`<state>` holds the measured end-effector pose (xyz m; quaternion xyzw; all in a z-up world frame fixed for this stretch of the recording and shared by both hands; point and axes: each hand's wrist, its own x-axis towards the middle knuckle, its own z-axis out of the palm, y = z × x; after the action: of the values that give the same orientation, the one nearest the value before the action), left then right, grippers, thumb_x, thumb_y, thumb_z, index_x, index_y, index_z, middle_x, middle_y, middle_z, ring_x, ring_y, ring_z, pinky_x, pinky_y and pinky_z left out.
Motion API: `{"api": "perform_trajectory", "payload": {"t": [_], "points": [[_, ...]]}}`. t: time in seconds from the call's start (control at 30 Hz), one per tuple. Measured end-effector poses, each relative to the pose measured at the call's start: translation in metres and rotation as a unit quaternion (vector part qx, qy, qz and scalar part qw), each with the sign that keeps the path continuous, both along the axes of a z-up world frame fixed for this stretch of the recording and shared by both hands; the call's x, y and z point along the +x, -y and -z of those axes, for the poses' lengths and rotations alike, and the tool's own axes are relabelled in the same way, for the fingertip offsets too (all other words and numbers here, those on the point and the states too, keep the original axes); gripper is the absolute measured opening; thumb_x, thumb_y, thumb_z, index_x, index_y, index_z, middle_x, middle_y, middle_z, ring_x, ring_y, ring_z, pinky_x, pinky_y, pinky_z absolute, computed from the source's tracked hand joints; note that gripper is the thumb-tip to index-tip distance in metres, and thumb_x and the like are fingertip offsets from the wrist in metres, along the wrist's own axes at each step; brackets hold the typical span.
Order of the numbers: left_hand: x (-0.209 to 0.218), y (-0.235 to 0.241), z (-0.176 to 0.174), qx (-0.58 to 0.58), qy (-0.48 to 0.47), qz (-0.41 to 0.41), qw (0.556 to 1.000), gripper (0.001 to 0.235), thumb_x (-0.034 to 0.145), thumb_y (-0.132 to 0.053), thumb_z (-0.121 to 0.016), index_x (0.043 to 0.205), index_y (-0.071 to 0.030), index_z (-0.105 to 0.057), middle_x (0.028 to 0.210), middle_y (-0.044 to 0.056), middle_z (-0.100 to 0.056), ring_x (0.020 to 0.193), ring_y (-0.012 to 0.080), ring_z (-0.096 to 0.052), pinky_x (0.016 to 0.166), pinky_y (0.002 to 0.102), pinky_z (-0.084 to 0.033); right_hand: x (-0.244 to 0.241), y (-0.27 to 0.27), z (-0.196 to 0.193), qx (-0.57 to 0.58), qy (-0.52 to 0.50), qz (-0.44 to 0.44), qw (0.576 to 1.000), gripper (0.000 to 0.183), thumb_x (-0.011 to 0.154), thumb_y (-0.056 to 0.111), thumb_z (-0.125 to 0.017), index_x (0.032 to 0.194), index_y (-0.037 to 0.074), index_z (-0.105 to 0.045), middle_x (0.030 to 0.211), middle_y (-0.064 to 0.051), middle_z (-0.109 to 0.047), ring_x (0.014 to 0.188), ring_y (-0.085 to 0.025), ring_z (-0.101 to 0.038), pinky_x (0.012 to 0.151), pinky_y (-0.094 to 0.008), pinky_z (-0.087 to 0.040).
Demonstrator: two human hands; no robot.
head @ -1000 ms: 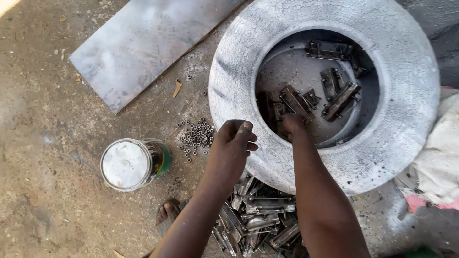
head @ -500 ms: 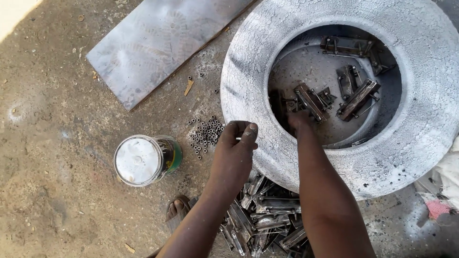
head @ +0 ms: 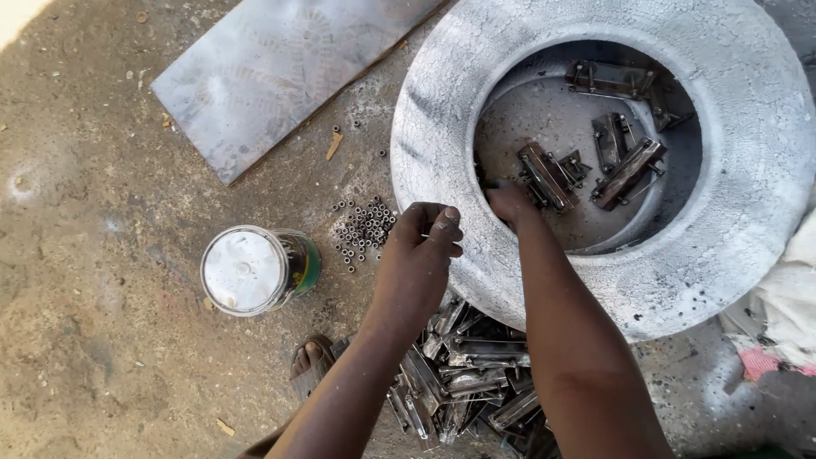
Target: Assembling metal hinge components by hand on a workshop floor.
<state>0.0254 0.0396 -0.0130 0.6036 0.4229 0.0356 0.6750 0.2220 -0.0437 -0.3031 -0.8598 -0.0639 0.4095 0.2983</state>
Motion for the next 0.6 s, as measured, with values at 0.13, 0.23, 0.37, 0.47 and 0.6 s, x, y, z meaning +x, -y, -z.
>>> {"api": "perform_trajectory", "payload": {"t": [0.13, 0.23, 0.37, 0.47, 0.6], "points": [[-0.007, 0.001, -0.002, -0.008, 0.004, -0.011, 1.000, 0.040, 0.105, -0.036, -0.053, 0.119, 0.000, -0.064, 0.097, 0.015, -0.068, 0.093, 0.0278, -0.071, 0.083, 0.042, -0.054, -0.001, 0.000, -0.007, 0.031, -0.009, -0.013, 0.999, 0.049, 0.099, 0.028, -0.046, 0.138, 0.004, -0.064, 0.136, -0.029, -0.058, 0.124, -0.056, -0.052, 0.108, -0.069, -0.042], [-0.011, -0.001, -0.006, -0.010, 0.000, -0.018, 1.000, 0.040, 0.105, -0.036, -0.053, 0.118, 0.000, -0.065, 0.096, 0.015, -0.067, 0.092, 0.0275, -0.071, 0.082, 0.042, -0.053, -0.001, -0.006, -0.005, 0.019, -0.026, -0.010, 0.999, 0.053, 0.100, 0.040, -0.046, 0.142, 0.012, -0.060, 0.147, -0.023, -0.052, 0.133, -0.052, -0.047, 0.113, -0.070, -0.037], [-0.010, -0.006, -0.008, -0.011, -0.003, -0.015, 1.000, 0.039, 0.105, -0.036, -0.052, 0.117, 0.000, -0.065, 0.095, 0.015, -0.067, 0.091, 0.0264, -0.069, 0.081, 0.041, -0.052, 0.004, -0.010, 0.006, 0.021, -0.062, 0.002, 0.998, 0.060, 0.104, 0.050, -0.046, 0.154, 0.017, -0.049, 0.161, -0.019, -0.040, 0.144, -0.050, -0.038, 0.119, -0.069, -0.031], [-0.005, -0.006, -0.007, -0.014, -0.022, -0.012, 1.000, 0.038, 0.105, -0.035, -0.053, 0.117, -0.001, -0.065, 0.095, 0.014, -0.067, 0.091, 0.0263, -0.070, 0.080, 0.040, -0.052, 0.006, -0.013, 0.007, 0.019, -0.106, 0.010, 0.994, 0.064, 0.109, 0.049, -0.037, 0.160, 0.011, -0.037, 0.166, -0.024, -0.028, 0.148, -0.053, -0.029, 0.120, -0.072, -0.027], [0.000, -0.008, -0.005, -0.009, -0.021, 0.003, 1.000, 0.038, 0.106, -0.035, -0.052, 0.115, -0.001, -0.066, 0.093, 0.013, -0.067, 0.090, 0.0250, -0.069, 0.079, 0.038, -0.052, 0.000, -0.024, -0.015, 0.020, -0.133, 0.034, 0.990, 0.068, 0.107, 0.052, -0.040, 0.162, 0.013, -0.033, 0.168, -0.021, -0.022, 0.150, -0.051, -0.025, 0.122, -0.073, -0.023]]}}
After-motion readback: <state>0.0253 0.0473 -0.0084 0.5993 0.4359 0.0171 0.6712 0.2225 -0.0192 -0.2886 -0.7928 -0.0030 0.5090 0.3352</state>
